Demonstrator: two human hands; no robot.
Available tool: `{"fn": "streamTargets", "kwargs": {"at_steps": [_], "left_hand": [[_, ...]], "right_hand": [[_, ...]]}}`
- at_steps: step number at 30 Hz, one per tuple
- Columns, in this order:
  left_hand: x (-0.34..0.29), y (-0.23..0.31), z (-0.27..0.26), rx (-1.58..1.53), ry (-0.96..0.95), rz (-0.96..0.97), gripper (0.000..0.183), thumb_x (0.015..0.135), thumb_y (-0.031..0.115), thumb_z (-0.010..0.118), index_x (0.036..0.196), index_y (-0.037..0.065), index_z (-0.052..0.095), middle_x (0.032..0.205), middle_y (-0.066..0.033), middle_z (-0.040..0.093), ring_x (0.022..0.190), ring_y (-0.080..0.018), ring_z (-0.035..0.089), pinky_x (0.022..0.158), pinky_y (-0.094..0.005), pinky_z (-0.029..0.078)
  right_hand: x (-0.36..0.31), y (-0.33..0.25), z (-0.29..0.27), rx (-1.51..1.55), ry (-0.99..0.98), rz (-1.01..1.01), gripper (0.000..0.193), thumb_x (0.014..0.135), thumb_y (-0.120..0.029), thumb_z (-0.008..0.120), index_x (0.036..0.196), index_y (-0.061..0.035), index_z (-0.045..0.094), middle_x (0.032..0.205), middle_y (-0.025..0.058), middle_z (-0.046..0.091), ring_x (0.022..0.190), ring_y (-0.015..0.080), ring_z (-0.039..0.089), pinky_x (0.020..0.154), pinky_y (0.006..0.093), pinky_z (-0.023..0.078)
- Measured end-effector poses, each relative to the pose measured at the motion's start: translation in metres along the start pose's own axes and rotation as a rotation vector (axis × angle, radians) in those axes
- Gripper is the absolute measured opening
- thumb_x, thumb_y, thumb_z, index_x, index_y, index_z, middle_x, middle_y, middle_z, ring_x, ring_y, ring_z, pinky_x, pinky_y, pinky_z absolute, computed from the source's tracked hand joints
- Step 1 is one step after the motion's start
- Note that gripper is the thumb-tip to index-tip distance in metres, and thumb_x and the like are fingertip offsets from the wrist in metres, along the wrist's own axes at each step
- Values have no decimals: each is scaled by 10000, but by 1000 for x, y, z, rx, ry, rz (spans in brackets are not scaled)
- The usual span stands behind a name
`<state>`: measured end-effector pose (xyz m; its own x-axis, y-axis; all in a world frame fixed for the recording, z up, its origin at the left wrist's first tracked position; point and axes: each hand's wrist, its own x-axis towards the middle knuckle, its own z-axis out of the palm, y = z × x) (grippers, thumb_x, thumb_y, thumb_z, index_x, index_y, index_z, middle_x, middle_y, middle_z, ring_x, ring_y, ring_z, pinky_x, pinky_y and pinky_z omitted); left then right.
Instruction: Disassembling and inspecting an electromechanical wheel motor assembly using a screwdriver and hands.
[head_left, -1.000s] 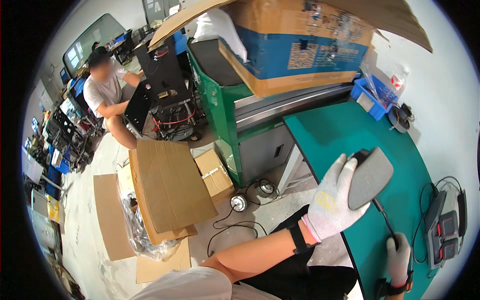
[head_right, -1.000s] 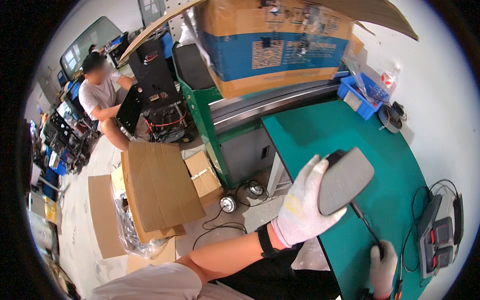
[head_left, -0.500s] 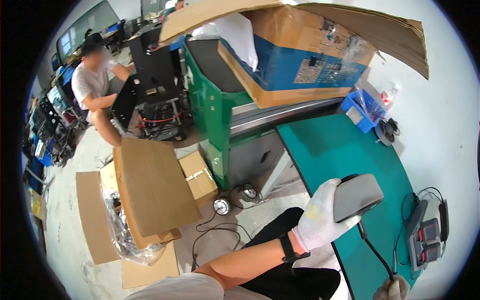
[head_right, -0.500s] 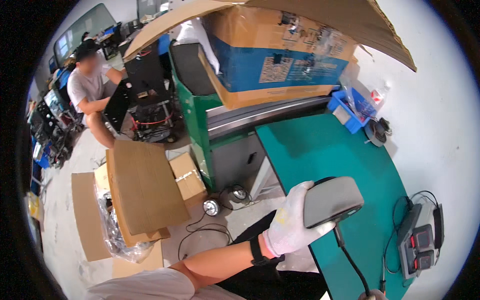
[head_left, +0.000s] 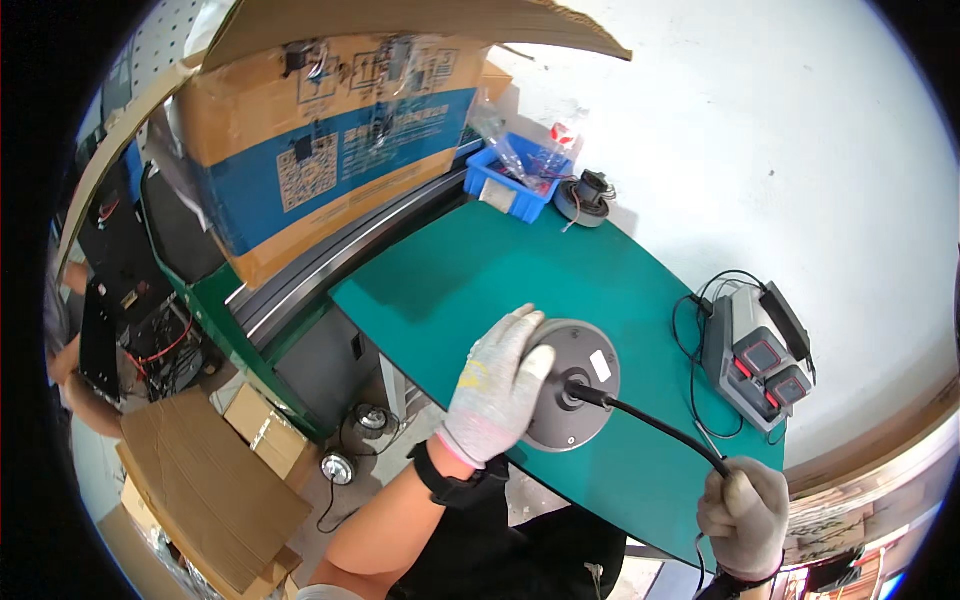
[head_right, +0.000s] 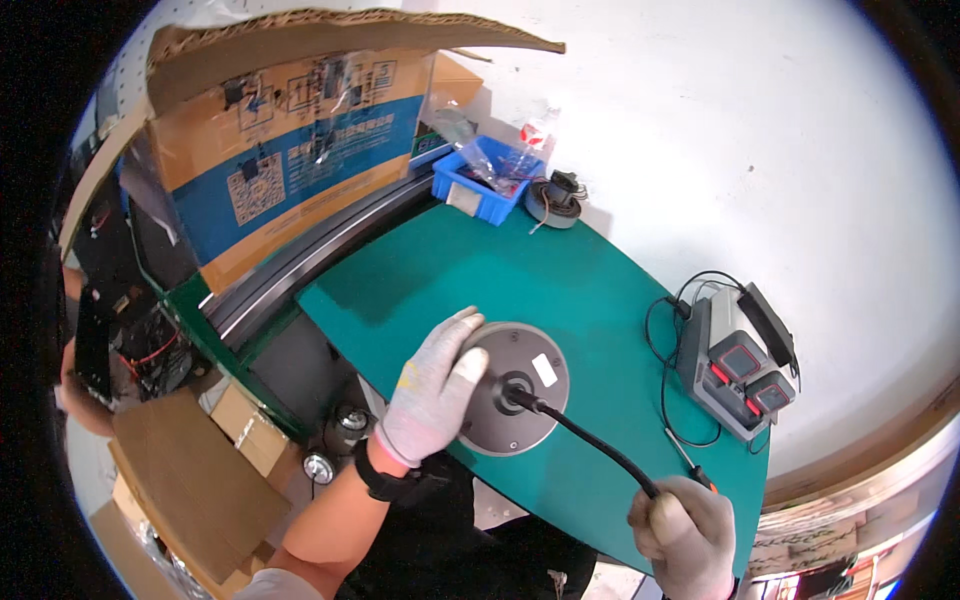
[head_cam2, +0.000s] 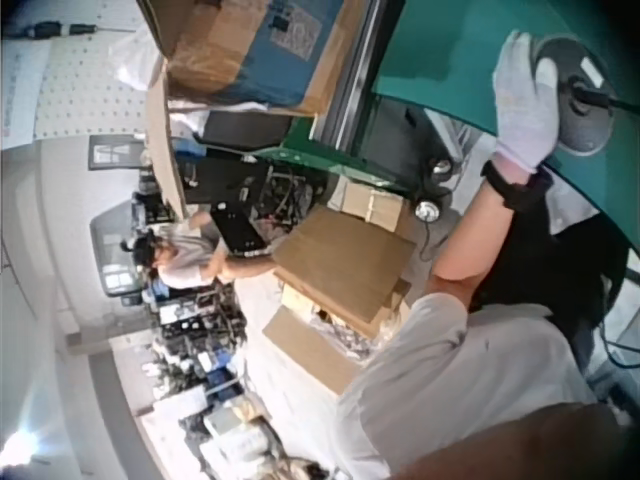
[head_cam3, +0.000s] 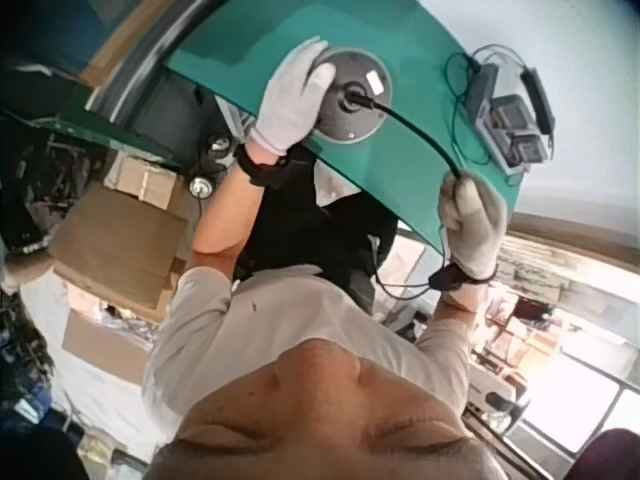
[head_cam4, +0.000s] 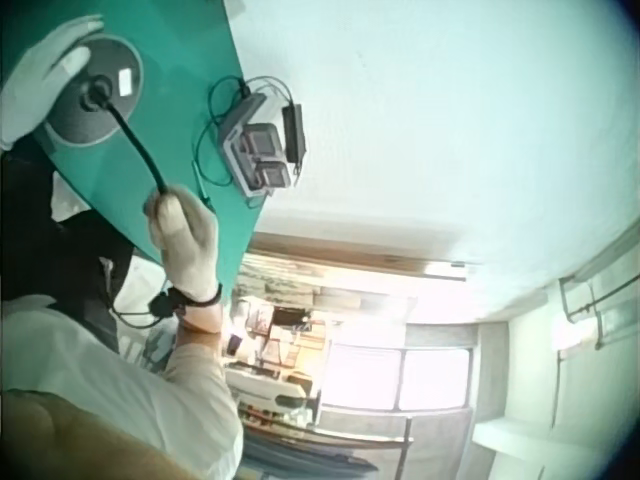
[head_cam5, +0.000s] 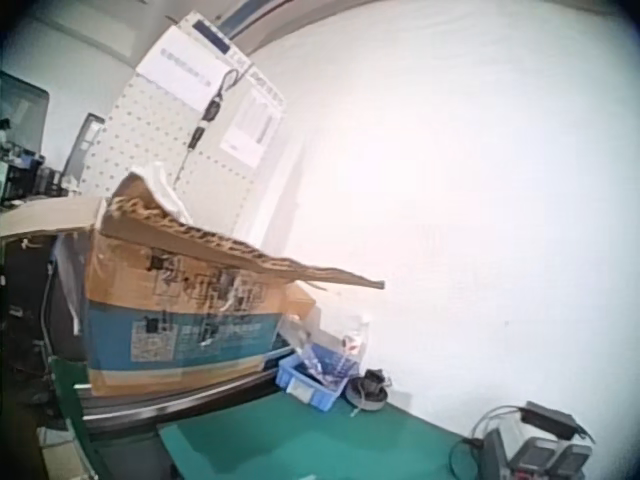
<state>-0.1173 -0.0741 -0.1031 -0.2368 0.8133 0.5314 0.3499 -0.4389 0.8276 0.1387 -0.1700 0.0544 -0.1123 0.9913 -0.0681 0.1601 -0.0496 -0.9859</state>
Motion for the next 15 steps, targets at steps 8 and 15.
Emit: {"fn": "streamTargets", "kwargs": {"at_steps": [8, 15], "left_hand": [[6, -6, -9, 39, 31, -51, 446, 1060, 242, 563, 1365, -82, 575, 1316, -286, 633, 1239, -425, 620, 1079, -444, 476], [-10, 15, -5, 450, 193, 128, 545, 1013, 262, 636, 1431, -68, 515, 1396, -293, 570, 1289, -464, 555, 1103, -509, 442]], "right_hand": [[28, -17, 5, -322, -2, -106, 353, 1062, -248, 554, 1065, 76, 691, 707, -27, 513, 595, 32, 396, 547, 245, 289], [93, 20, 10, 240, -78, 124, 302, 1121, -208, 455, 1197, 39, 610, 706, -76, 359, 557, 38, 291, 496, 227, 228]]}}
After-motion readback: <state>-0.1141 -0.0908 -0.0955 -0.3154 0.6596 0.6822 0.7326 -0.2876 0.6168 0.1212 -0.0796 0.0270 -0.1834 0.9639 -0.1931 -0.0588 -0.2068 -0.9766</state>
